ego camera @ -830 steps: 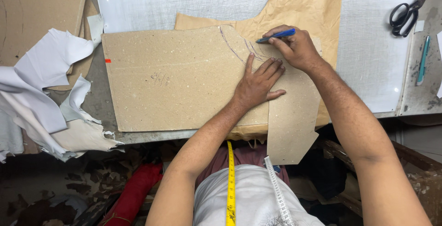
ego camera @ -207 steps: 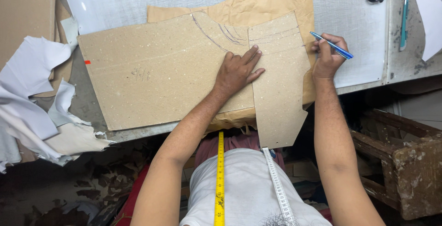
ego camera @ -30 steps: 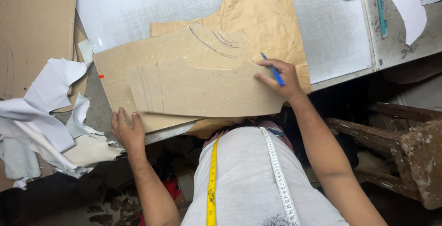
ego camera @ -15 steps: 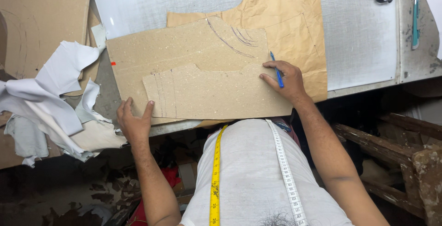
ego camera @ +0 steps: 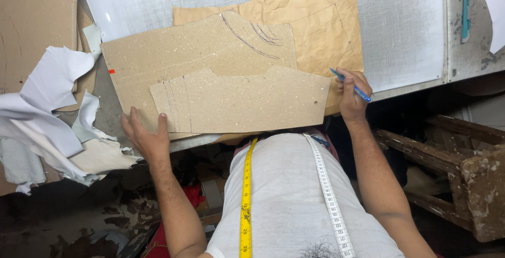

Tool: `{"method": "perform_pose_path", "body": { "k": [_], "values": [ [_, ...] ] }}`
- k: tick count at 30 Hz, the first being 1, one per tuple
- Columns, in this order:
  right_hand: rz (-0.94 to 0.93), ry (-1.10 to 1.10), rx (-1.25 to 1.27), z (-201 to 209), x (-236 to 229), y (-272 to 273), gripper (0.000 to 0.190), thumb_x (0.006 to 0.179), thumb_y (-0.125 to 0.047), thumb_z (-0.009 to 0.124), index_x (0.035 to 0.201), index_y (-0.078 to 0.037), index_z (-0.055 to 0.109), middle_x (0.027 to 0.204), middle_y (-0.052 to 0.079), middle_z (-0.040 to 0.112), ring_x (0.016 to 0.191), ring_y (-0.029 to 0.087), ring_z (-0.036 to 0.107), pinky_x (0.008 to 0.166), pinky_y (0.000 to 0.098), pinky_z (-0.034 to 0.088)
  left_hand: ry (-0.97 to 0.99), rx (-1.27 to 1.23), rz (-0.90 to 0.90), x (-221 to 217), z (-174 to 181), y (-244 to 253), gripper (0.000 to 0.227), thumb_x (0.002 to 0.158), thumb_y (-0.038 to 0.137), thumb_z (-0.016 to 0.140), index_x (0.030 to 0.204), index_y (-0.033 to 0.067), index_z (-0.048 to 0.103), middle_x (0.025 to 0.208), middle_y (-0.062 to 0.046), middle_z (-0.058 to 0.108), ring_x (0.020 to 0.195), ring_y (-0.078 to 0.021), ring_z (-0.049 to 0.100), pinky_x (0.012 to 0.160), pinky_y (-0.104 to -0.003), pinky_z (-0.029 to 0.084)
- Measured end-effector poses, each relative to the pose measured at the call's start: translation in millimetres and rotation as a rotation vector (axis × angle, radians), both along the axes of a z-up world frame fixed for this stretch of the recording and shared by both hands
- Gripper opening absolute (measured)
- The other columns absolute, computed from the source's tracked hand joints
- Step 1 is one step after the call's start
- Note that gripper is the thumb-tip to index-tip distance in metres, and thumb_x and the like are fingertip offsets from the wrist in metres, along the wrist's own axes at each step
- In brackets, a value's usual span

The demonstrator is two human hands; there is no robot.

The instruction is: The person arranges white paper pattern pieces on a worktable, then places a brown paper sheet and aligns a hardboard pattern on top. They use a blue pen to trace the pattern outline onto the brown paper.

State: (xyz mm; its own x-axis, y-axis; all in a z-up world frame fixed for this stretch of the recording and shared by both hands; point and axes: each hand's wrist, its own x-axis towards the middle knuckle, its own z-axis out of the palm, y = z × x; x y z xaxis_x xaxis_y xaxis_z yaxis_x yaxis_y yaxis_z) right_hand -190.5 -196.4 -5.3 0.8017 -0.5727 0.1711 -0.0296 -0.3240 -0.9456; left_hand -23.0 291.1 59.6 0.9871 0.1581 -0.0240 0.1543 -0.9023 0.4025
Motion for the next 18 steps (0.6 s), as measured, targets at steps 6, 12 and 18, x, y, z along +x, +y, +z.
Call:
{"method": "perform_pose_path", "body": {
  "k": [6,12,18],
  "values": [
    [-0.011,0.010,-0.030,14,8,24,0.021,0.105,-0.009,0.063,0.117,0.006,0.071,0.104,0.013,0.068,0.086,0.015,0.068,0.075,0.0255,0.057,-0.149,0.007,-0.424,-6,-3,-85,0.073,0.093,0.024,0.084,0.156,0.0152,0.049,0.170,-0.016,0.027,0.156,-0.0344,0.029,0.127,-0.062,0.025],
    [-0.010,0.057,0.171,21,-3,32,0.027,0.107,-0.004,0.054,0.132,0.001,0.065,0.103,0.010,0.076,0.088,0.011,0.072,0.076,0.0228,0.058,-0.132,0.049,-0.482,-12,-1,-111,0.073,0.091,0.030,0.084,0.152,0.0138,0.048,0.165,-0.018,0.030,0.152,-0.0367,0.032,0.123,-0.063,0.026],
    [-0.105,0.133,0.049,7,-55,33,0.025,0.105,-0.001,0.060,0.129,0.003,0.064,0.108,0.013,0.075,0.094,0.015,0.071,0.082,0.0263,0.058,0.005,0.125,-0.132,-14,15,-38,0.077,0.093,0.030,0.079,0.156,0.0024,0.044,0.158,-0.024,0.037,0.145,-0.0418,0.037,0.114,-0.059,0.037]
  ]
}}
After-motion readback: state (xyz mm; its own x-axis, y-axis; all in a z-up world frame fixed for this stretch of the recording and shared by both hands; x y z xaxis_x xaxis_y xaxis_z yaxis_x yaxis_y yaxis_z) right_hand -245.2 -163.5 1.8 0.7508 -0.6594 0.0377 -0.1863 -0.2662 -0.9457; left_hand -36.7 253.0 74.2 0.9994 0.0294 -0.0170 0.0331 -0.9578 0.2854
